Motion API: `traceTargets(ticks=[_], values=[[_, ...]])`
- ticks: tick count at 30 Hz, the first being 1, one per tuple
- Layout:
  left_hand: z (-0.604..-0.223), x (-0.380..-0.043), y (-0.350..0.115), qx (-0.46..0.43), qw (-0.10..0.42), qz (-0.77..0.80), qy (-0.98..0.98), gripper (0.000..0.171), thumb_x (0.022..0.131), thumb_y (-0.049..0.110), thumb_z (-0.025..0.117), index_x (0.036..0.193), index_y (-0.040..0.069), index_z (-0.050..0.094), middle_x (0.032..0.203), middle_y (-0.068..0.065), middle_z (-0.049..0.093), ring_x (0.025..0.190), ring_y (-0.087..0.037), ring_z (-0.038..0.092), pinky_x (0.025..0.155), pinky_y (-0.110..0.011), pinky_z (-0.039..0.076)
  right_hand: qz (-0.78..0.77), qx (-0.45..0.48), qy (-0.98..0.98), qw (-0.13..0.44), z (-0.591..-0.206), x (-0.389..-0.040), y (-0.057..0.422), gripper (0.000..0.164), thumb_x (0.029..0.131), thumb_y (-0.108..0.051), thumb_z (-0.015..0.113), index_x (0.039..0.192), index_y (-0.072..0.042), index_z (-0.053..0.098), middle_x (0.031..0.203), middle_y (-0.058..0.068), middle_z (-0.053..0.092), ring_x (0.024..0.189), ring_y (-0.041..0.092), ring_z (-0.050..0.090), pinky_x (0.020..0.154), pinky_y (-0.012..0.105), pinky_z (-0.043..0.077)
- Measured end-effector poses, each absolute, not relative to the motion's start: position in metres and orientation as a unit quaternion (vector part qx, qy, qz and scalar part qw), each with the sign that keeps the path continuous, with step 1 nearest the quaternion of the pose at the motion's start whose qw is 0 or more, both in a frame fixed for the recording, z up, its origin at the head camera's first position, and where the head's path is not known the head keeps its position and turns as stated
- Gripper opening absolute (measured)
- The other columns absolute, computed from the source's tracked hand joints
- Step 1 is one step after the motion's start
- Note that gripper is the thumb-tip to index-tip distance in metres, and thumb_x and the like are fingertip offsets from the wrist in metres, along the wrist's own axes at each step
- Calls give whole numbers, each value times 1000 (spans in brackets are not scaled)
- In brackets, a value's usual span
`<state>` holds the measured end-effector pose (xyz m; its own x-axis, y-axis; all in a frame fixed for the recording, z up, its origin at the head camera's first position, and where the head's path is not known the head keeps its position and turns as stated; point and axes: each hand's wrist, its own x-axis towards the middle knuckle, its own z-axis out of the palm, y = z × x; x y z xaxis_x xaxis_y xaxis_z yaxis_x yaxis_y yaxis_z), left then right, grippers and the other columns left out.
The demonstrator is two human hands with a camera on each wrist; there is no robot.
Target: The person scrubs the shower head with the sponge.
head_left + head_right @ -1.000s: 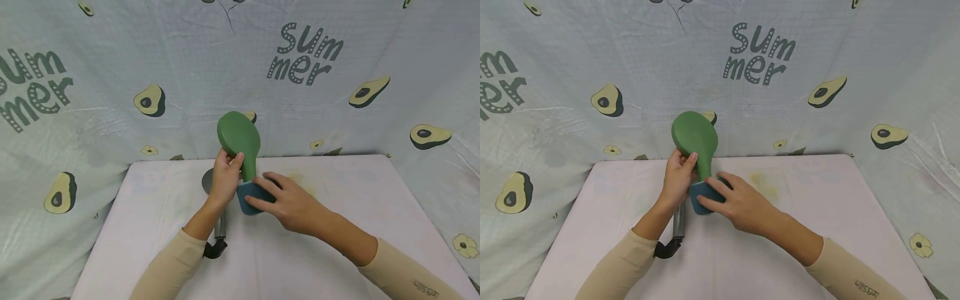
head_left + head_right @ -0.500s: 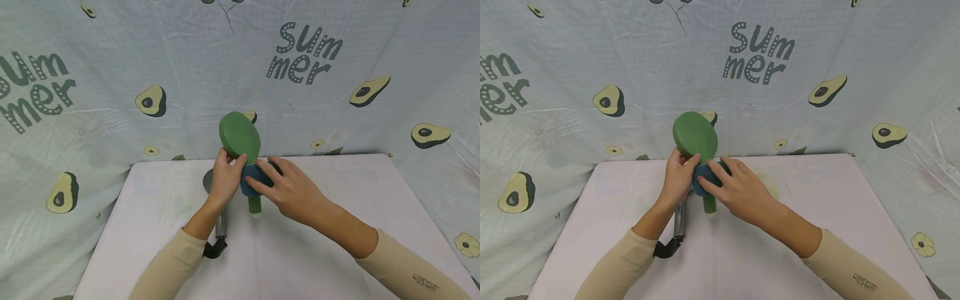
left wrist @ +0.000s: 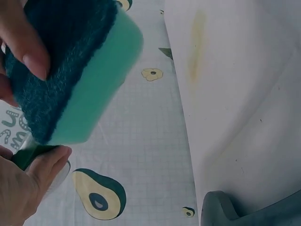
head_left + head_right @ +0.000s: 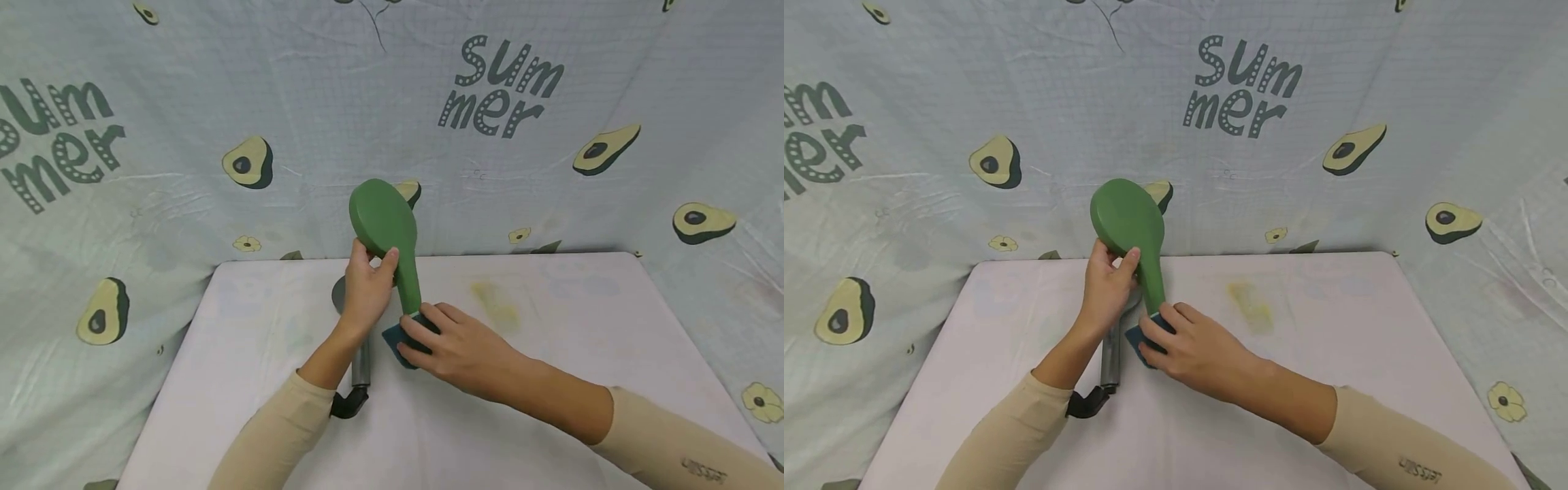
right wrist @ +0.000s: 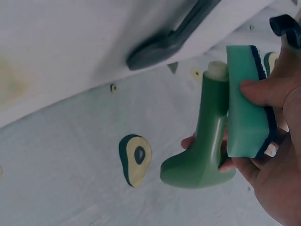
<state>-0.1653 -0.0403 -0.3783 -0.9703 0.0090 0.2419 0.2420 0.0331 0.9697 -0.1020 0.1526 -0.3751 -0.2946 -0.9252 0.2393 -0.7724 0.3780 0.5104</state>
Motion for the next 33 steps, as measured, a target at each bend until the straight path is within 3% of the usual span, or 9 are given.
traceTargets(ticks=[4,7,11,13,16,21,24,27,33], values=[[-379,-167,-41,-88,95,-698,-704,43,107,11,53,146,-1,38,138,-25,57,103,-41,73,78,-40,65,-134,518,-809,242,-368,-105,158,53,85,-25,87,134,-26,66,140,13,56,117,36,58,96,42,56],[-380,-168,-43,-92,104,-705,-695,44,107,9,53,147,-1,37,138,-25,56,110,-32,70,79,-32,64,-83,484,-838,238,-359,-116,163,61,82,-20,88,138,-27,63,142,16,54,121,40,57,99,48,55],[-382,-166,-44,-97,85,-751,-648,39,108,8,50,144,0,38,129,-23,58,99,-17,71,73,-23,62,35,429,-877,214,-355,-131,169,63,86,-10,82,142,-22,57,145,21,48,126,41,54,103,52,54],[-382,-165,-44,-100,75,-786,-606,36,109,8,48,143,0,38,123,-21,59,89,-15,73,68,-25,62,106,412,-885,187,-357,-134,172,63,89,-10,79,145,-18,50,147,23,43,130,42,51,103,53,54],[-382,-166,-46,-110,79,-825,-549,34,110,10,45,143,1,37,122,-18,60,91,-16,75,72,-29,64,196,410,-879,148,-370,-130,177,64,94,-13,75,148,-15,41,151,23,36,134,40,49,102,52,55],[-378,-168,-51,-119,112,-841,-517,33,111,11,44,143,2,37,125,-20,62,91,-21,78,76,-34,65,217,460,-847,151,-398,-111,189,44,106,-33,52,145,-15,45,150,23,37,129,36,52,95,47,59],[-376,-169,-52,-113,119,-837,-521,34,110,10,45,142,2,37,125,-20,62,90,-20,78,75,-35,65,183,478,-839,183,-408,-104,194,43,107,-40,37,142,-18,52,147,23,42,130,36,51,95,47,59],[-376,-169,-53,-110,115,-844,-513,33,111,10,44,142,2,38,125,-19,62,89,-21,78,74,-36,65,184,466,-843,195,-408,-104,193,41,107,-38,40,142,-19,52,148,22,42,130,35,52,95,47,60],[-379,-166,-48,-120,101,-867,-473,31,111,10,42,140,1,40,125,-15,63,88,-23,78,74,-37,65,261,404,-859,174,-407,-109,190,51,108,-42,47,147,-12,36,151,20,35,130,36,51,93,49,61]])
